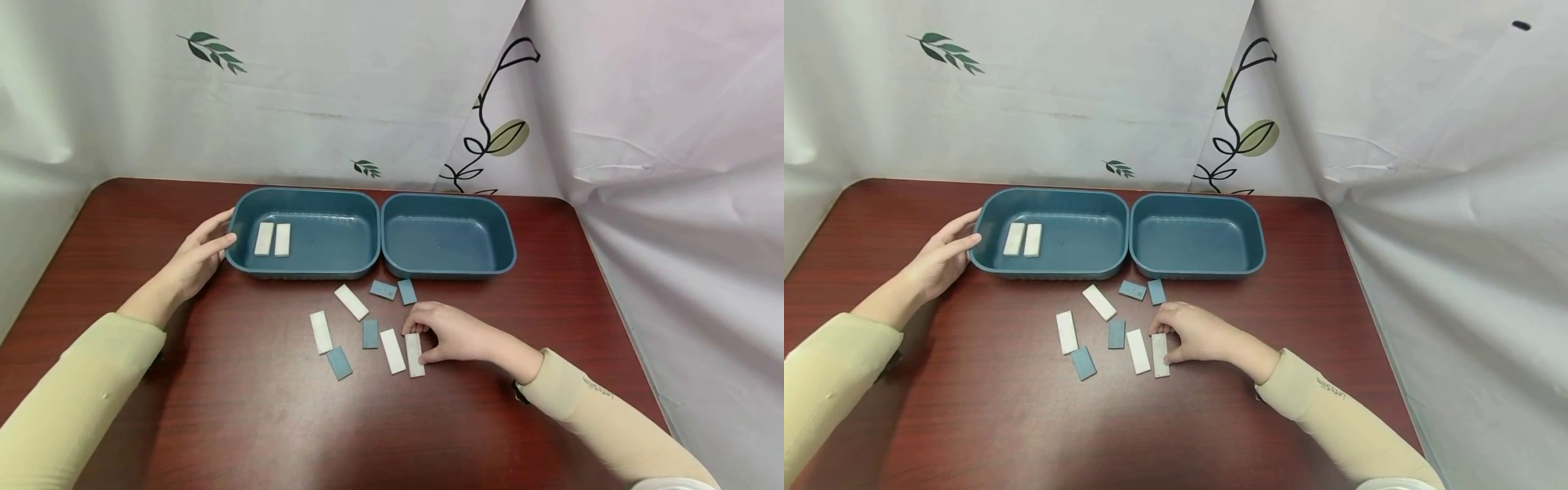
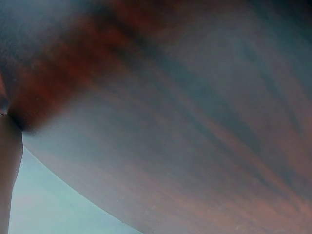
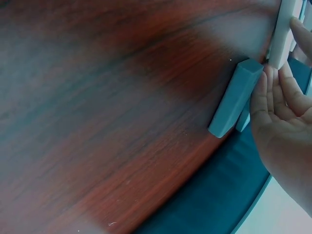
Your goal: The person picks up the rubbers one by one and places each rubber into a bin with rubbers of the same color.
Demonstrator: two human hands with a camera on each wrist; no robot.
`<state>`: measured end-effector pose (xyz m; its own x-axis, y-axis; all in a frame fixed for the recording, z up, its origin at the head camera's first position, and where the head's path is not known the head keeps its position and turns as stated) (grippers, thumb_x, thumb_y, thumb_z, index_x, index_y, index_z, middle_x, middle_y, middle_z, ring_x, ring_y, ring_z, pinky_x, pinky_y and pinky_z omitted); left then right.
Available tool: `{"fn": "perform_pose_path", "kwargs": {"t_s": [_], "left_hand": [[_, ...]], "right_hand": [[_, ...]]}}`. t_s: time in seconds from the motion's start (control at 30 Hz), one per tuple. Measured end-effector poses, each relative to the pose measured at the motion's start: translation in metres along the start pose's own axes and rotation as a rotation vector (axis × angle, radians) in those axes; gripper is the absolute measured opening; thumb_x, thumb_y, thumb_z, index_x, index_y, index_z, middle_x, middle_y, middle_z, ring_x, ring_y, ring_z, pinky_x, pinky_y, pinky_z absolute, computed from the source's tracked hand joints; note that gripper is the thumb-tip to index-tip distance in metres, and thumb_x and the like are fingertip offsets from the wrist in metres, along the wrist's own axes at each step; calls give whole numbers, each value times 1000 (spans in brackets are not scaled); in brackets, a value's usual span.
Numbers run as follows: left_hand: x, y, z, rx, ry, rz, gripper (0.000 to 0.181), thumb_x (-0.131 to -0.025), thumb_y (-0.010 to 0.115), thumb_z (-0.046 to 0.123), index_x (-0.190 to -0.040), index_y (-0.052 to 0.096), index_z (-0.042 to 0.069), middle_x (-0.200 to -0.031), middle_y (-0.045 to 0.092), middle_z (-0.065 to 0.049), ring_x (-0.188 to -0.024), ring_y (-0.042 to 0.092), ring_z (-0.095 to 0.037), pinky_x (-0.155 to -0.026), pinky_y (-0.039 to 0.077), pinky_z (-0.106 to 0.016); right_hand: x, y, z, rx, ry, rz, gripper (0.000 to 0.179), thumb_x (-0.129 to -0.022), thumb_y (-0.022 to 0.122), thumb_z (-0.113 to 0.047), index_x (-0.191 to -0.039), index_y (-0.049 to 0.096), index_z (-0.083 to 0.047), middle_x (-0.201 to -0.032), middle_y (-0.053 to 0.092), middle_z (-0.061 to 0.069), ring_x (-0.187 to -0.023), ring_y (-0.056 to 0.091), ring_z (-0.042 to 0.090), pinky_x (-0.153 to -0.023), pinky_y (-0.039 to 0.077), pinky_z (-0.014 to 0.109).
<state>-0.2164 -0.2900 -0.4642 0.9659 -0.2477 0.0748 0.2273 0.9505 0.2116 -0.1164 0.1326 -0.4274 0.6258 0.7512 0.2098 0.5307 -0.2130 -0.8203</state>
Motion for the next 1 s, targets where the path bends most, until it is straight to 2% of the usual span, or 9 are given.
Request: {"fn": "perform_pose_path", "kwargs": {"t_s": [0.23,0.5,0.63,0.8,1.0], "left_hand": [[1,0,0,6,6,-1,48,-111,51,7,-156,42,22,-144,47,11,-123,57,2,-99,47,-9],[1,1,1,11,14,-5,46,-111,50,6,-153,45,24,-144,48,12,-120,59,2,-98,49,-9],[1,2,1,14,15,-3,46,-111,50,6,-153,46,24,-143,48,11,-119,60,2,-97,49,-9],[1,2,1,15,13,-3,46,-110,51,6,-153,45,24,-143,48,11,-119,59,2,-97,49,-9],[0,3,1,10,33,-10,47,-111,50,5,-154,44,22,-145,48,10,-123,58,1,-99,48,-10]], "right_hand": [[0,-1,2,-24,35,-8,41,-78,95,-14,-109,70,-13,-101,65,-4,-92,59,10,-84,53,25],[-2,-5,3,-164,-3,-8,32,-82,91,-6,-106,70,-11,-103,67,0,-88,63,8,-81,57,23],[-2,-6,5,-218,-15,5,30,-82,91,-5,-104,72,-11,-99,69,-1,-85,64,7,-80,58,23],[-2,-7,7,-256,1,1,27,-83,90,-4,-103,72,-11,-92,70,-2,-81,64,7,-77,59,23],[-1,-8,9,-317,8,-8,24,-85,88,-3,-103,73,-10,-94,71,1,-81,64,5,-77,61,24]]}}
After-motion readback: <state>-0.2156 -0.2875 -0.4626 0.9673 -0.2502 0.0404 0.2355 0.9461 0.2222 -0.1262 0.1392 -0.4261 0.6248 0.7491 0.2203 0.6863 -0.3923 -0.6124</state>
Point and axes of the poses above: each hand's wrist, its own x-axis away from the middle knuckle, its own y-axis out of the palm, z = x × y, the point moved 5 cm from there along -x, towards the middle knuckle
